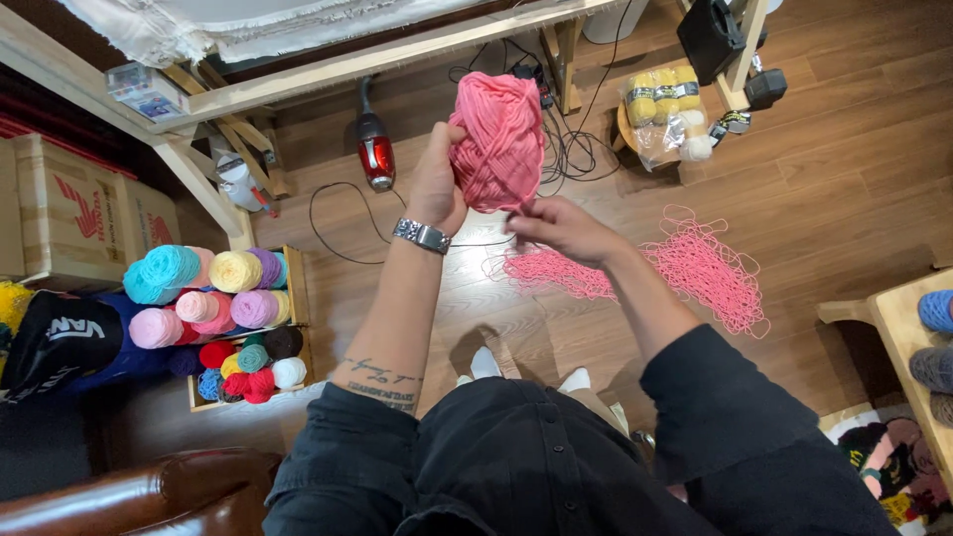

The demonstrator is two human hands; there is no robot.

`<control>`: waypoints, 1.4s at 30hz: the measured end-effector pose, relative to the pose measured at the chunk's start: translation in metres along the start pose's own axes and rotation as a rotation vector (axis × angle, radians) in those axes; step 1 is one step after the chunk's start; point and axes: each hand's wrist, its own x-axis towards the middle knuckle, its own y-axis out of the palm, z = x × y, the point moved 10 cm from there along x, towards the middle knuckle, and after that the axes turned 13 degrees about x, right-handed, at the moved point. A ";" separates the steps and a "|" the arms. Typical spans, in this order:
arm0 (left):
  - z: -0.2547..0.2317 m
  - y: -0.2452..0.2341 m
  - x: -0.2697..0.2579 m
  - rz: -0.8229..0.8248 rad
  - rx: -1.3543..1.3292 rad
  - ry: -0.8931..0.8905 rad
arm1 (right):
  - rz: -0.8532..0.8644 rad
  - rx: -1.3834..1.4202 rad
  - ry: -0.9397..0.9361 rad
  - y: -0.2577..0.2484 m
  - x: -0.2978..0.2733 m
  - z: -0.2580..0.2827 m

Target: The person is untangling and winding a pink ball of yarn by hand.

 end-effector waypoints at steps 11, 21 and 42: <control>-0.055 -0.058 -0.031 -0.063 0.273 0.025 | -0.839 -0.297 -0.012 -0.226 -0.096 0.071; -0.068 -0.114 -0.013 -0.194 -0.029 0.160 | -1.331 -0.233 -0.598 -0.463 -0.216 0.080; 0.031 -0.021 -0.005 0.190 0.039 -0.135 | -0.163 -0.346 0.029 -0.055 -0.024 0.068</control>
